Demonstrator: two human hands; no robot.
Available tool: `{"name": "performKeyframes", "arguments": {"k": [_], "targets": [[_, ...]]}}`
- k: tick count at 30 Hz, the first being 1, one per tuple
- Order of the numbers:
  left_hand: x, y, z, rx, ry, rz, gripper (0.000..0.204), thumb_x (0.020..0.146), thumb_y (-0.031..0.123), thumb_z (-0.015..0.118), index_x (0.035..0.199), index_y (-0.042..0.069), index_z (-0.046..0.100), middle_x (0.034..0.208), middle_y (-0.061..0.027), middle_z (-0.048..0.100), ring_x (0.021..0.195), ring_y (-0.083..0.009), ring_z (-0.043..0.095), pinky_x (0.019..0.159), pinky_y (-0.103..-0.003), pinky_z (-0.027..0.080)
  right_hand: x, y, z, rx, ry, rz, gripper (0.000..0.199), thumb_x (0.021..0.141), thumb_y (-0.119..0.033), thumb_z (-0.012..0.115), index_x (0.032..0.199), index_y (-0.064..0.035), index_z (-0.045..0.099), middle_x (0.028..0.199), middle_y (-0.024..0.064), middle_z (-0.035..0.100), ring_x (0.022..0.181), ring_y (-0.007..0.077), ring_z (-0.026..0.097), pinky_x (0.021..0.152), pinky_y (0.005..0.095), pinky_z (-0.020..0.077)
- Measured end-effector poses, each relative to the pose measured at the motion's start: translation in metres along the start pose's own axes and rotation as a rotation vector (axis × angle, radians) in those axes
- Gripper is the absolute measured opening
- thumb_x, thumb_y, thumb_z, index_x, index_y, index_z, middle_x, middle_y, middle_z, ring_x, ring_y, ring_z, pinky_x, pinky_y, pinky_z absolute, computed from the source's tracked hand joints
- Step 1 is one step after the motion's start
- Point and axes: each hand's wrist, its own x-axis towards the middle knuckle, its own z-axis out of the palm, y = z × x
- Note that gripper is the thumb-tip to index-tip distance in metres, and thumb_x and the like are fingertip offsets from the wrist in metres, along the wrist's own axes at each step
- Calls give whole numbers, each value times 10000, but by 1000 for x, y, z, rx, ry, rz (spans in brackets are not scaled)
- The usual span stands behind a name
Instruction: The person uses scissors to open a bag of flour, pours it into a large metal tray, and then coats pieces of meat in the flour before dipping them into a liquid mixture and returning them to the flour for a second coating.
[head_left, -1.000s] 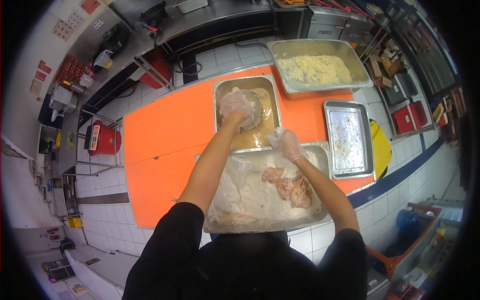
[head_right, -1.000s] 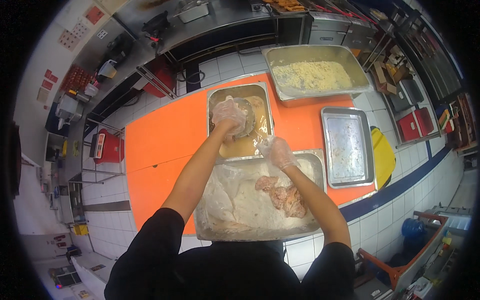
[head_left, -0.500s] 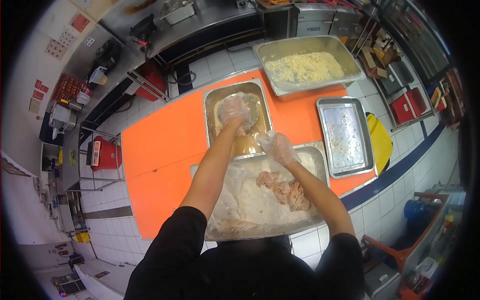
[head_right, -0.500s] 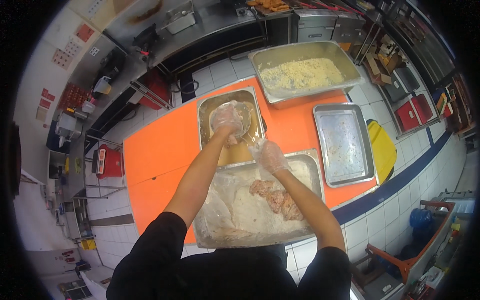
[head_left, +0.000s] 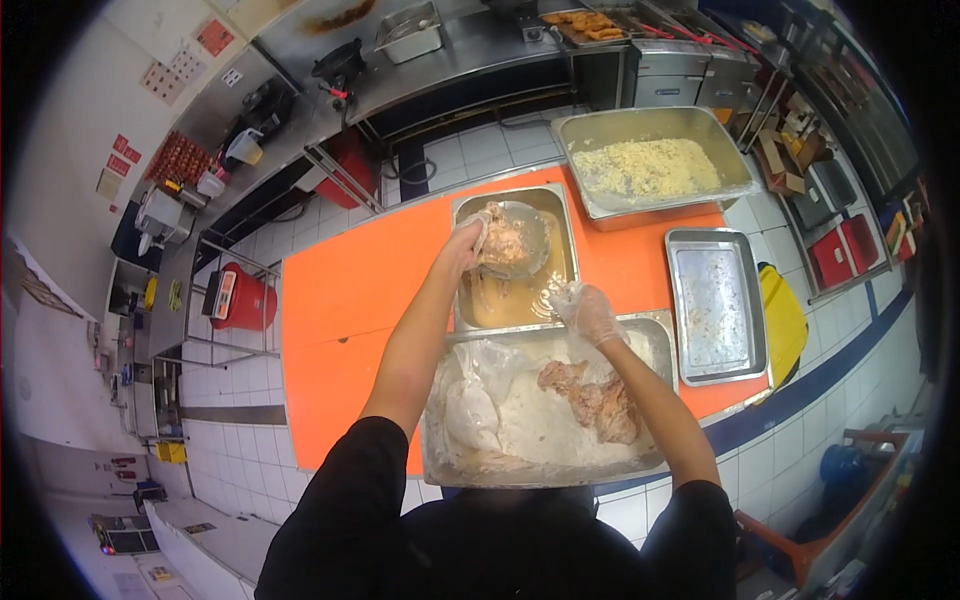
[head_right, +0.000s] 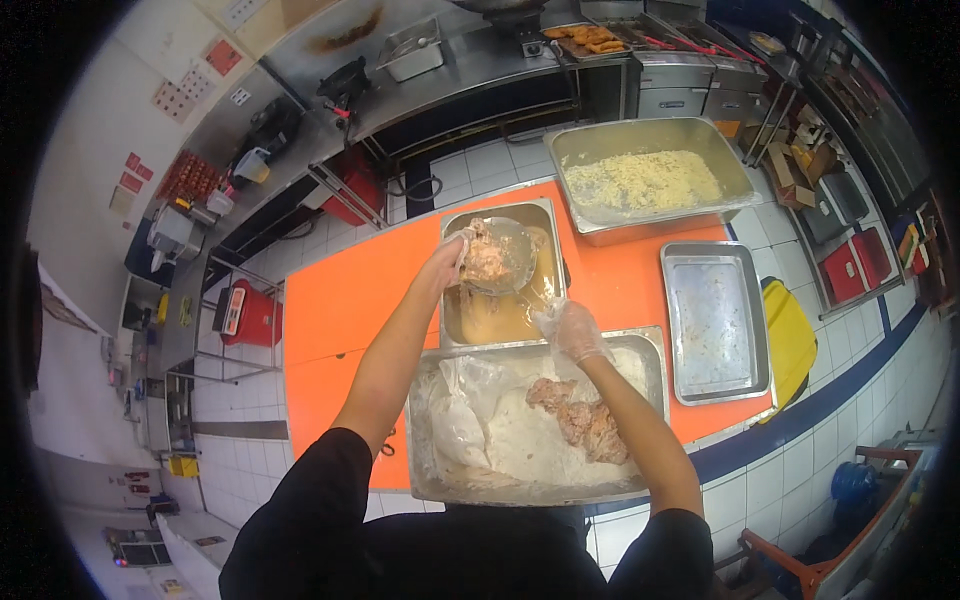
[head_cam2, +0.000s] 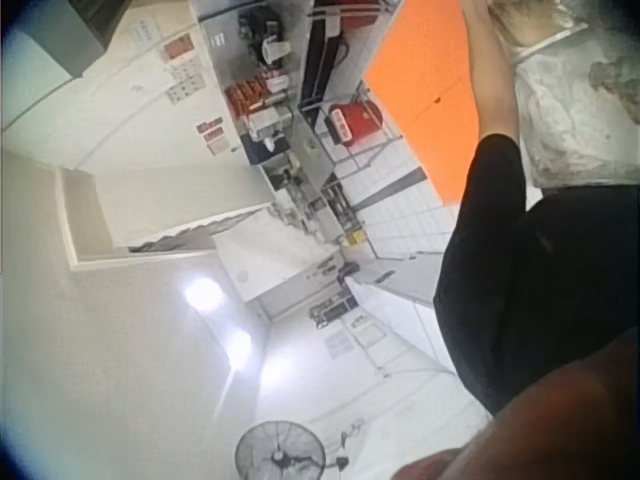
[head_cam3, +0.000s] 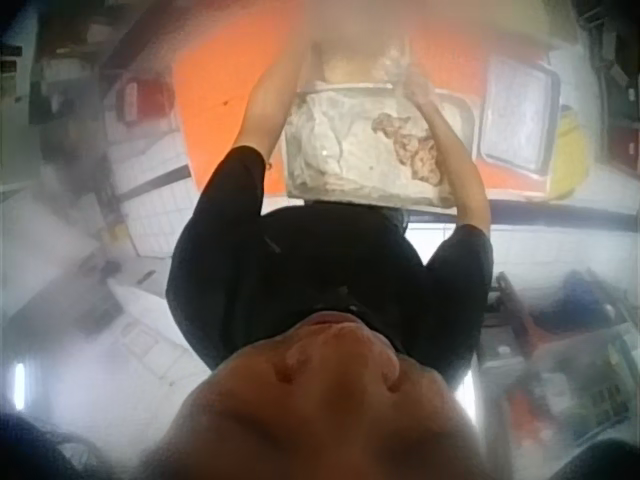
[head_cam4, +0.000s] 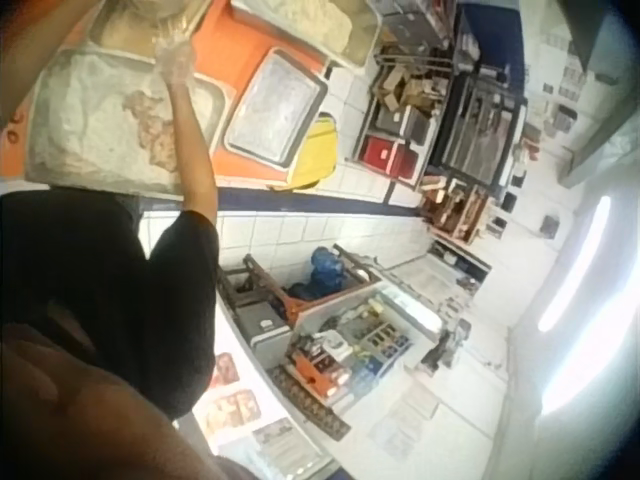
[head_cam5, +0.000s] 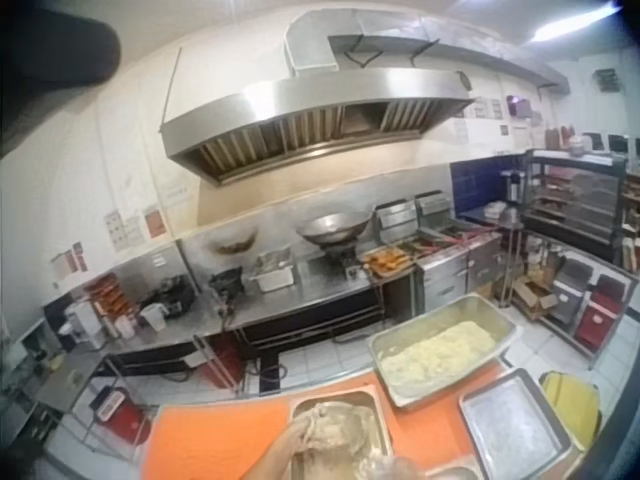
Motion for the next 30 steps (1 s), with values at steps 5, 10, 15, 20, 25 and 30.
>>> {"name": "performKeyframes", "arguments": {"k": [5, 10, 15, 20, 25, 30], "targets": [[-1, -14, 2, -338, 60, 100, 359, 1080, 270, 487, 1314, 11, 569, 1264, -224, 667, 1069, -343, 722, 922, -559, 614, 7, 23, 14, -18, 104, -182, 485, 848, -430, 766, 813, 48, 688, 764, 281, 667, 737, 439, 668, 696, 482, 527], [10, -14, -27, -249, 223, 258, 359, 1087, 240, 480, 1378, 34, 529, 1291, -193, 650, 1111, -321, 696, 921, -503, 610, 3, -12, 7, -4, -9, -115, 385, 874, -375, 753, 950, 1, 718, 850, 237, 706, 824, 418, 686, 755, 470, 544], [3, -14, 14, -207, 165, 380, 263, 1061, 176, 534, 1295, 59, 567, 1195, -117, 663, 964, -243, 702, 790, -378, 616, -3, 6, -2, 29, 7, -94, 361, 875, -369, 744, 967, -20, 726, 884, 244, 707, 853, 429, 680, 770, 479, 541], [-40, 33, 36, -233, 210, 691, 248, 1082, 217, 477, 1308, 123, 514, 1109, -54, 642, 913, -197, 678, 778, -354, 592, 5, -6, -7, -48, -62, -74, 368, 876, -354, 733, 951, 6, 716, 906, 255, 701, 885, 437, 672, 779, 482, 537], [-124, 22, 47, -15, -155, 467, 249, 1054, 299, 550, 1248, 143, 541, 1032, -25, 627, 890, -163, 643, 742, -342, 568, 8, 17, 2, 47, -111, -11, 387, 873, -356, 734, 932, 26, 712, 874, 251, 702, 845, 442, 669, 754, 484, 534], [-242, -75, 88, 777, -138, 289, 436, 964, 364, 655, 1294, 101, 546, 1160, -114, 619, 1036, -256, 622, 873, -393, 519, 6, -6, -6, 30, -114, -70, 389, 870, -351, 734, 929, 32, 711, 852, 240, 710, 786, 409, 682, 736, 474, 537]]}}
